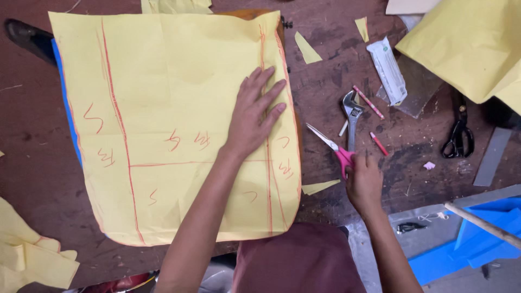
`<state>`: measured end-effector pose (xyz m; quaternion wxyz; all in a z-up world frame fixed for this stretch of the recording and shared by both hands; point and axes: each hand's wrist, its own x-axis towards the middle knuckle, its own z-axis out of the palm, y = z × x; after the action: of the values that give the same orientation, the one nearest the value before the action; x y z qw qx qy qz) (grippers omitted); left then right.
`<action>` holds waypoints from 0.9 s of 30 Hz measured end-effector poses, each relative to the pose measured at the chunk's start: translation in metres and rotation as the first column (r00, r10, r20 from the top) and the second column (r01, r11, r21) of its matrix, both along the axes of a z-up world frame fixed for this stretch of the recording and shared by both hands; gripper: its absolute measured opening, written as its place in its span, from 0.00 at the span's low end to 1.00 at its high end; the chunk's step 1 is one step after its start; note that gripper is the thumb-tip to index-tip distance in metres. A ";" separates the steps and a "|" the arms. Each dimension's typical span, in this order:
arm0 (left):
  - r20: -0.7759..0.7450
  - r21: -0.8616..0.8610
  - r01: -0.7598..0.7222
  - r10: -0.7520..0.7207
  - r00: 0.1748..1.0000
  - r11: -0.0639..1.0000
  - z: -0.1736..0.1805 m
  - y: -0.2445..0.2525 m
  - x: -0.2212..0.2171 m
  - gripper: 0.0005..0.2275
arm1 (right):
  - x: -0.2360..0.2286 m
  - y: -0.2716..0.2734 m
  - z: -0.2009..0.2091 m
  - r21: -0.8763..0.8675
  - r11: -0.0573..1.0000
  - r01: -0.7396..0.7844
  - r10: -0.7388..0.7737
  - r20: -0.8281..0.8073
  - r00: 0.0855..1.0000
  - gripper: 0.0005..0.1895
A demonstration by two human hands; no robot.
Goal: The person cuts a piece of yellow fabric with shears, places the cut piece over a foam cushion, and then uses a pencil to mark lines on the fabric.
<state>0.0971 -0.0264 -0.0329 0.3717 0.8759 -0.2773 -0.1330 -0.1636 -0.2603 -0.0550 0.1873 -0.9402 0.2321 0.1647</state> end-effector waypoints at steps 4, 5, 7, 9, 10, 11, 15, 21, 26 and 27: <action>-0.048 -0.050 0.003 -0.005 0.999 0.999 -0.002 0.006 -0.001 0.21 | 0.001 0.009 0.036 0.744 0.558 0.368 -0.274 -0.253 0.928 0.11; -0.049 -0.063 0.002 -0.005 0.999 0.998 -0.003 0.005 0.000 0.22 | 0.006 0.013 0.046 0.738 0.564 0.370 -0.275 -0.254 0.927 0.11; -0.058 -0.079 -0.002 -0.003 0.998 0.997 -0.002 0.006 -0.001 0.22 | 0.014 0.026 0.063 0.848 0.241 0.473 -0.338 -0.383 0.860 0.17; -0.064 -0.096 -0.004 -0.002 0.998 0.995 -0.001 0.006 0.001 0.25 | 0.023 0.036 0.071 0.859 0.182 0.478 -0.362 -0.393 0.845 0.19; -0.061 -0.102 -0.002 -0.004 0.998 0.995 0.000 0.005 0.004 0.25 | 0.028 0.039 0.072 0.872 0.119 0.474 -0.387 -0.399 0.831 0.20; -0.070 -0.114 0.000 -0.008 0.998 0.994 0.002 0.005 0.004 0.26 | 0.031 0.040 0.074 0.871 0.123 0.475 -0.391 -0.398 0.830 0.20; -0.103 -0.138 0.018 -0.033 0.994 0.990 0.000 0.006 0.007 0.32 | 0.028 0.040 0.086 0.846 0.168 0.506 -0.397 -0.412 0.820 0.24; -0.117 -0.164 -0.005 -0.015 0.993 0.987 0.002 0.007 0.004 0.33 | 0.045 0.035 0.092 0.846 0.180 0.502 -0.393 -0.406 0.825 0.26; -0.103 -0.159 0.011 -0.028 0.994 0.987 0.001 0.007 0.008 0.33 | 0.057 0.037 0.094 0.829 0.240 0.506 -0.387 -0.396 0.833 0.24; -0.108 -0.156 0.010 -0.027 0.994 0.988 0.001 0.007 0.006 0.33 | 0.056 0.038 0.096 0.819 0.238 0.523 -0.398 -0.409 0.821 0.23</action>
<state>0.1029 -0.0192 -0.0314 0.4523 0.8330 -0.2740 -0.1624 -0.1073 -0.2223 0.0409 0.6926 -0.5584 0.3794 0.2542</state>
